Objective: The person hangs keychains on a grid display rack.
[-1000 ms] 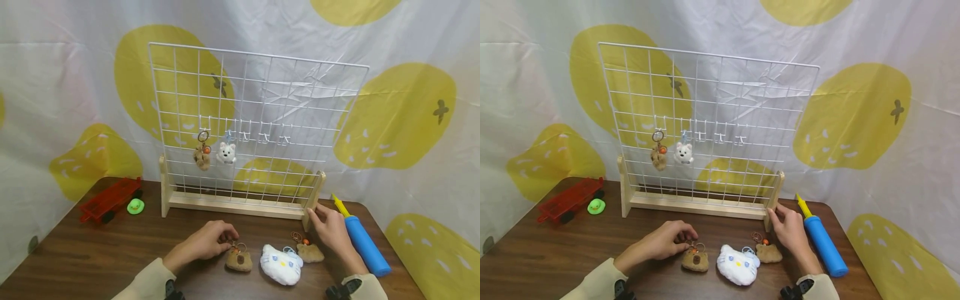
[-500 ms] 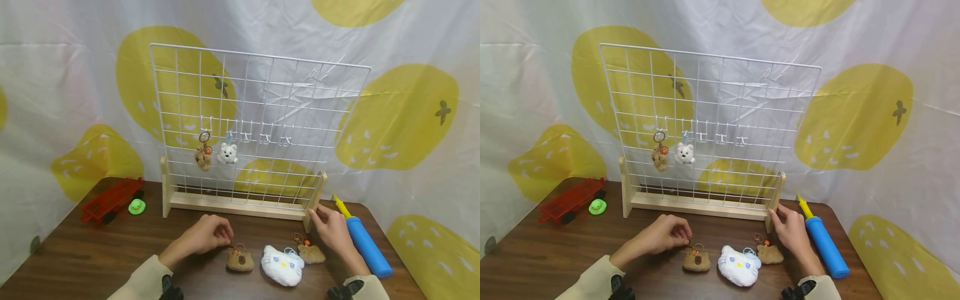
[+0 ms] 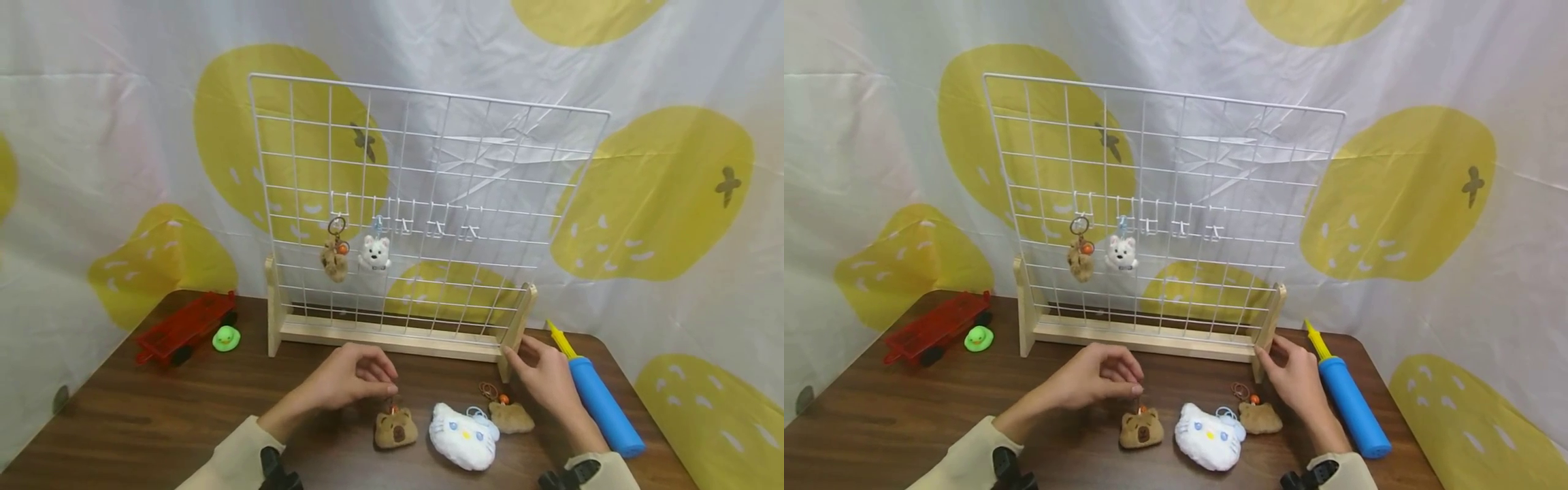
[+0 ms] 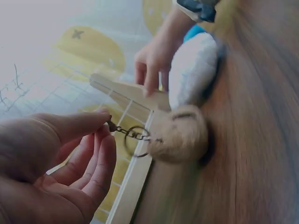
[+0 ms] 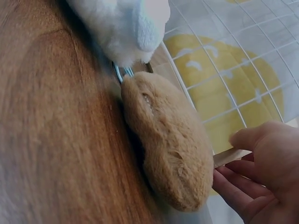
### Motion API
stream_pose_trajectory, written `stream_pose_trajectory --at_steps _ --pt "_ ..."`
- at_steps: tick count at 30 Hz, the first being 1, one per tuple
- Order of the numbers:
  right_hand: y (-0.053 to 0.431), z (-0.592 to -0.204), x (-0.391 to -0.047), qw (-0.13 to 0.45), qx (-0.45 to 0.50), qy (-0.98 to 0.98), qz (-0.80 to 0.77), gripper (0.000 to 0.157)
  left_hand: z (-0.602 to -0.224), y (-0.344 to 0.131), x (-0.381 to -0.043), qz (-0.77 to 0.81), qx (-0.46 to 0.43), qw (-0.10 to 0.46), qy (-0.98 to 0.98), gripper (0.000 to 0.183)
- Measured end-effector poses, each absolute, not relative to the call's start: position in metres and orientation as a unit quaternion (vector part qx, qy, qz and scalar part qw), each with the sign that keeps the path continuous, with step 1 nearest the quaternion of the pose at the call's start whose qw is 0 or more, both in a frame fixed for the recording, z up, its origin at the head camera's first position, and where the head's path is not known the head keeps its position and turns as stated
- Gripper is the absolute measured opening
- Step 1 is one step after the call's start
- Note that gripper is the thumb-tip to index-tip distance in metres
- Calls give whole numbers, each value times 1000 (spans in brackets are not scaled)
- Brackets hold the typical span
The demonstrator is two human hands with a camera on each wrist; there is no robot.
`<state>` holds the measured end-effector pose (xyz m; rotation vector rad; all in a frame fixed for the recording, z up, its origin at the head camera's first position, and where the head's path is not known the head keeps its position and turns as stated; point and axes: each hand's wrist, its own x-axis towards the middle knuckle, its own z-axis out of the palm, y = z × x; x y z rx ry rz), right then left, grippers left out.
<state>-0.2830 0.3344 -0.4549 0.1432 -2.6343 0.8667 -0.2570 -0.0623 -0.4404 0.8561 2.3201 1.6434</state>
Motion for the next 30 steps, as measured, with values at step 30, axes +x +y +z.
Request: stream_pose_trajectory --at_steps 30 --pt "336 -460 -284 195 66 -935 288 44 -317 -47 -251 594 264 -289 703 11"
